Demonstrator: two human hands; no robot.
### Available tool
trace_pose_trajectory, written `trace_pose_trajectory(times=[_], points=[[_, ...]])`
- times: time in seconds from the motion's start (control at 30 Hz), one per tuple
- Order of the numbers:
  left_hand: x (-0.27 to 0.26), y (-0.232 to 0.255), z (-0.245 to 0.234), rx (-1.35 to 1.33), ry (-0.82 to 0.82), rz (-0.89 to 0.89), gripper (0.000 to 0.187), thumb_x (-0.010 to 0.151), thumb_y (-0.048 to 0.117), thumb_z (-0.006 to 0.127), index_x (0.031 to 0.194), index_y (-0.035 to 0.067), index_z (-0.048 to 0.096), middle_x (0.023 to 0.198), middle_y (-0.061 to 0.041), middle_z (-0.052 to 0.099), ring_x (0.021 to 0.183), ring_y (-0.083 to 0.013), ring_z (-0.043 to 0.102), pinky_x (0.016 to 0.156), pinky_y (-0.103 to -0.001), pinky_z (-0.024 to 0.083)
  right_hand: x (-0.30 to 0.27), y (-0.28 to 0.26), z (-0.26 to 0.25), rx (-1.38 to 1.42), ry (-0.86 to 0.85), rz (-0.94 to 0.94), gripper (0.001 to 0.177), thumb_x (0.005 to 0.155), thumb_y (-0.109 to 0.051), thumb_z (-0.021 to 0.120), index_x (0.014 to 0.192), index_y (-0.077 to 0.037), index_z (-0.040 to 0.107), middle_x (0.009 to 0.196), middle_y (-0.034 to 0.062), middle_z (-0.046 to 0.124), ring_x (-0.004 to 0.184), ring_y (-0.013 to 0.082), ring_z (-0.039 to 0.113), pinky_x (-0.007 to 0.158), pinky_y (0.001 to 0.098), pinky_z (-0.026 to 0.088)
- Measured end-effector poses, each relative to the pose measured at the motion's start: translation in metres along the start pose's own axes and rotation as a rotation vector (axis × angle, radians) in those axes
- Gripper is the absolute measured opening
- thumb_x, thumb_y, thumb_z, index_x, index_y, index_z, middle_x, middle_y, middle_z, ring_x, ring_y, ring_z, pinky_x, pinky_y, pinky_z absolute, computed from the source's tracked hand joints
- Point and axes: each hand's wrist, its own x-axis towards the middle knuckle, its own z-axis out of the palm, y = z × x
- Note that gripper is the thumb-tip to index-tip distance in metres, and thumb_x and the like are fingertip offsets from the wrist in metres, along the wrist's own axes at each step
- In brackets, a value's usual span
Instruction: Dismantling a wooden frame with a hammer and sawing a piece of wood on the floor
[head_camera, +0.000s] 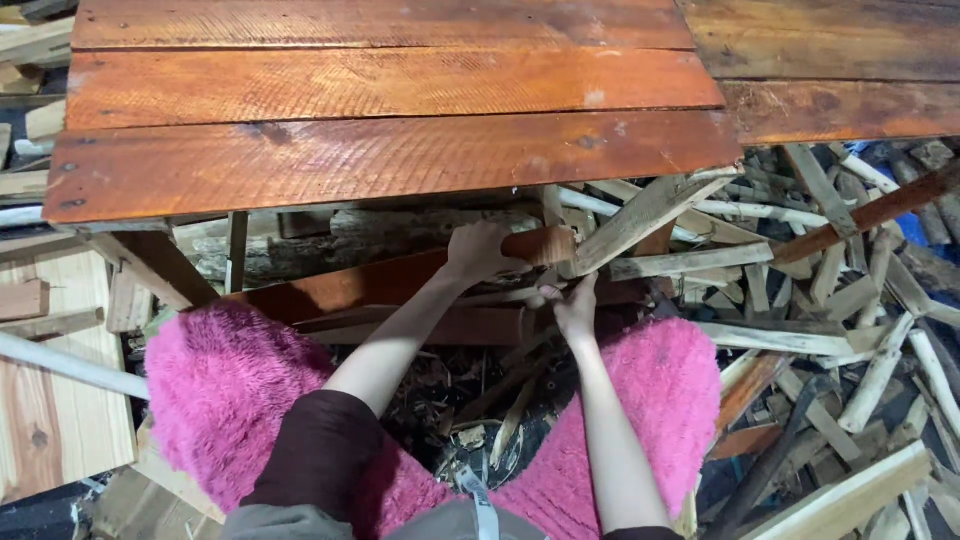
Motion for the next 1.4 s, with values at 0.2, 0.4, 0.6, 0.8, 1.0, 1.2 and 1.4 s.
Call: trace_pose_trajectory(times=[0.2, 0.4, 0.6, 0.8, 1.0, 1.2, 1.4], points=[[0.003, -0.001, 0.023, 0.105, 0.051, -0.074, 0.059, 0.078, 0.064, 0.082, 0.100, 0.009, 0.075, 0.078, -0.008, 0.072, 0.073, -0.0270, 0.074, 0.061, -0.035, 0.056, 0.014, 0.034, 0.003, 0.083, 0.018, 0.014, 0.079, 0.081, -0.013, 0.088, 0.142, -0.008, 0.038, 0.127, 0.0277, 0.064, 0.101, 0.0410, 0.071, 0.087, 0.0511, 0.056], [0.002, 0.005, 0.028, 0.217, -0.028, -0.141, 0.071, 0.082, 0.073, 0.073, 0.124, 0.015, 0.072, 0.101, -0.010, 0.077, 0.094, -0.0295, 0.076, 0.076, -0.038, 0.061, 0.005, 0.020, 0.004, 0.193, 0.031, -0.033, 0.073, 0.077, -0.007, 0.089, 0.132, -0.004, 0.041, 0.128, 0.0296, 0.062, 0.115, 0.0481, 0.063, 0.092, 0.0541, 0.057], [0.003, 0.015, 0.017, 0.178, -0.059, -0.166, 0.076, 0.076, 0.079, 0.072, 0.117, 0.014, 0.074, 0.098, -0.013, 0.077, 0.094, -0.0348, 0.076, 0.078, -0.044, 0.061, 0.015, 0.046, 0.012, 0.370, -0.068, -0.055, 0.070, 0.083, -0.002, 0.084, 0.136, -0.008, 0.038, 0.124, 0.0176, 0.061, 0.100, 0.0240, 0.066, 0.086, 0.0423, 0.060], [0.019, -0.001, 0.011, -0.037, -0.042, -0.139, 0.071, 0.109, 0.061, 0.039, 0.056, 0.015, 0.047, 0.040, -0.001, 0.037, 0.034, -0.0102, 0.030, 0.037, -0.030, 0.030, 0.029, 0.062, 0.013, 0.373, -0.127, -0.068, 0.075, 0.081, 0.001, 0.084, 0.137, -0.008, 0.034, 0.126, 0.0189, 0.059, 0.109, 0.0294, 0.064, 0.094, 0.0476, 0.056], [0.040, -0.026, 0.023, -0.315, -0.354, -0.235, 0.088, 0.108, 0.067, 0.021, 0.131, -0.010, 0.057, 0.073, -0.021, 0.066, 0.057, -0.0272, 0.057, 0.058, -0.047, 0.044, 0.012, 0.027, 0.002, 0.289, -0.154, -0.022, 0.072, 0.085, -0.001, 0.081, 0.137, -0.004, 0.030, 0.127, 0.0208, 0.057, 0.120, 0.0371, 0.060, 0.103, 0.0514, 0.049], [0.117, -0.201, 0.180, -1.927, -0.469, -0.689, 0.058, 0.117, 0.035, 0.023, 0.165, 0.003, 0.023, 0.167, -0.019, 0.025, 0.153, -0.0347, 0.027, 0.126, -0.034, 0.029, 0.007, 0.009, -0.007, 0.262, -0.149, -0.003, 0.062, 0.087, -0.009, 0.078, 0.130, -0.009, 0.033, 0.105, 0.0176, 0.061, 0.099, 0.0314, 0.064, 0.086, 0.0480, 0.054], [-0.004, -0.027, 0.051, 0.465, 0.198, 0.002, 0.063, 0.105, 0.062, 0.039, 0.117, 0.007, 0.067, 0.100, -0.019, 0.072, 0.089, -0.0279, 0.073, 0.069, -0.036, 0.060, 0.109, 0.245, 0.083, -0.189, -0.154, -0.173, 0.064, 0.096, -0.012, 0.068, 0.148, 0.002, 0.034, 0.135, 0.0213, 0.053, 0.122, 0.0320, 0.049, 0.121, 0.0505, 0.027]])
